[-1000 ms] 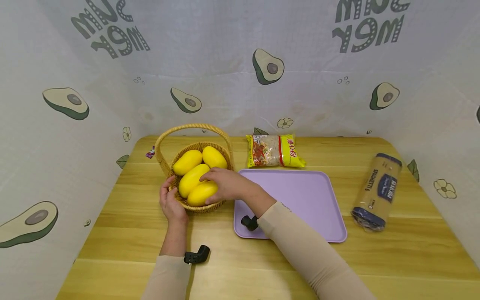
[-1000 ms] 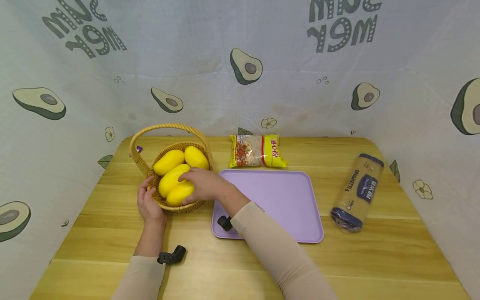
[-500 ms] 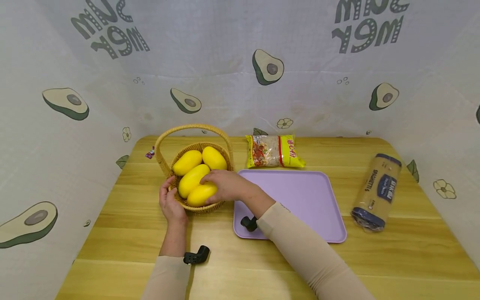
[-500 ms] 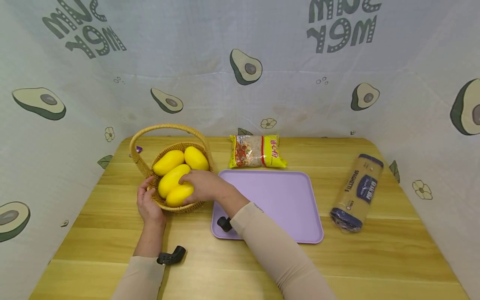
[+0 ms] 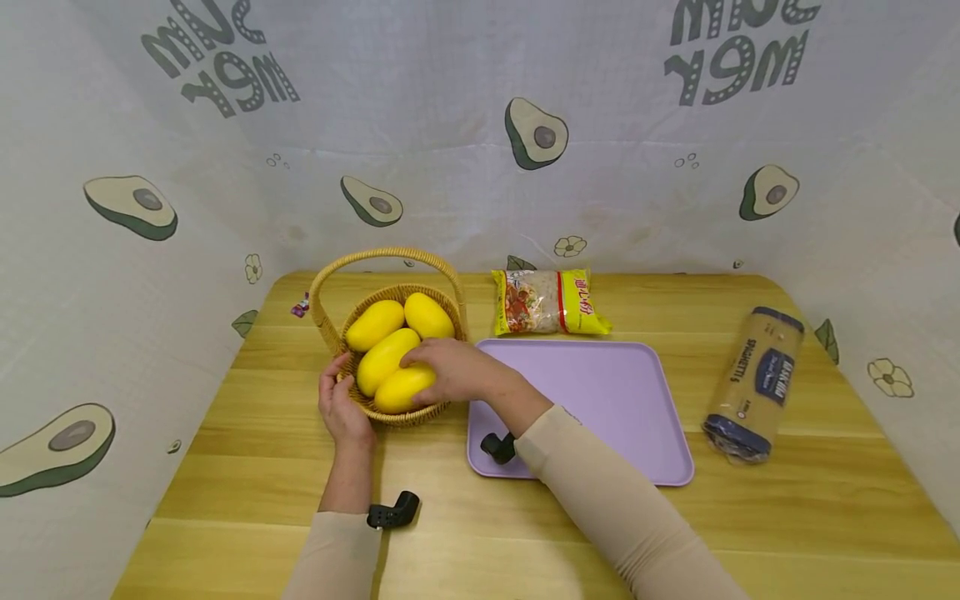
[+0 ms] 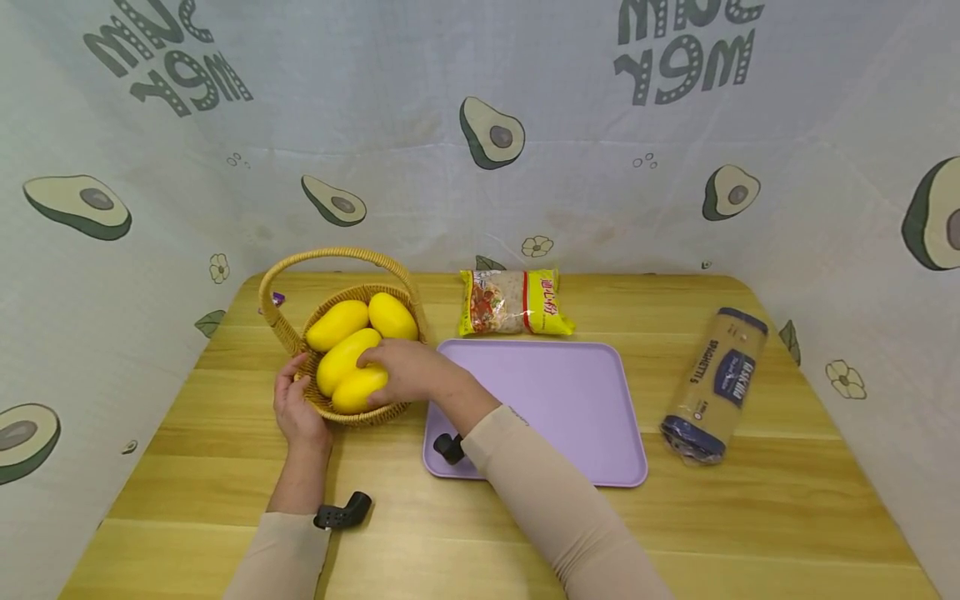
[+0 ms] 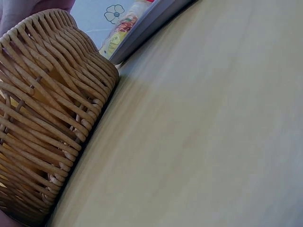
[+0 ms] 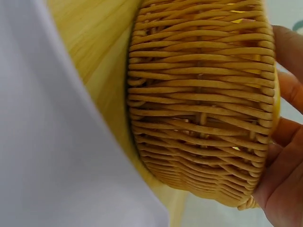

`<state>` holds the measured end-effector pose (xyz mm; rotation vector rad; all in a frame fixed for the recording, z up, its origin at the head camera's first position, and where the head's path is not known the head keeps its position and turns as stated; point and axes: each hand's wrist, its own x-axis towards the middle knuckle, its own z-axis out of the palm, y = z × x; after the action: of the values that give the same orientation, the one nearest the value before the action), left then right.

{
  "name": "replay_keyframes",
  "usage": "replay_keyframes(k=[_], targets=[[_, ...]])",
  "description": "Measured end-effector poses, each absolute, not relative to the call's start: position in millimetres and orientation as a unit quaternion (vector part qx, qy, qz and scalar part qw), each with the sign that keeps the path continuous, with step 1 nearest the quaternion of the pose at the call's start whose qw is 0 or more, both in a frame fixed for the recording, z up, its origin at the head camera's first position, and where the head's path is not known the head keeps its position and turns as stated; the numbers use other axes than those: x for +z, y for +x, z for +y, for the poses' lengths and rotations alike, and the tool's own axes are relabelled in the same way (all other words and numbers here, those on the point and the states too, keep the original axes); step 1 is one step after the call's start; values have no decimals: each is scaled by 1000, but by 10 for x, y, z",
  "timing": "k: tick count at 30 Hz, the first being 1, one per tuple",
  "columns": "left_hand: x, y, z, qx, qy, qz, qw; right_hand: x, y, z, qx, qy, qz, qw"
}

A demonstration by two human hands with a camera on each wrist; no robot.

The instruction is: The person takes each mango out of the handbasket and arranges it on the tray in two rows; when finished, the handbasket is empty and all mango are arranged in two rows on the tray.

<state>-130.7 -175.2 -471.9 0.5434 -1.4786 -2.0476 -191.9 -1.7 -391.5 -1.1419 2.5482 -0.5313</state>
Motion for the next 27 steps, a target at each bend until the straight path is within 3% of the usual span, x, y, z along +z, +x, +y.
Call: replay_keyframes(k=[11,21,27], targets=[[-4718,-1310,-1754,-755,208,-556,280,-3757,-1805,131,-337,-362,865,81],[-4705,-1313,-1754,-760,210,-549,278,-3711,-1589,241,-458,-308,829,91],[-4708,-1314,-1749,-758,211,-554,274,-3756,-1490,329,-479,-324,812,80]])
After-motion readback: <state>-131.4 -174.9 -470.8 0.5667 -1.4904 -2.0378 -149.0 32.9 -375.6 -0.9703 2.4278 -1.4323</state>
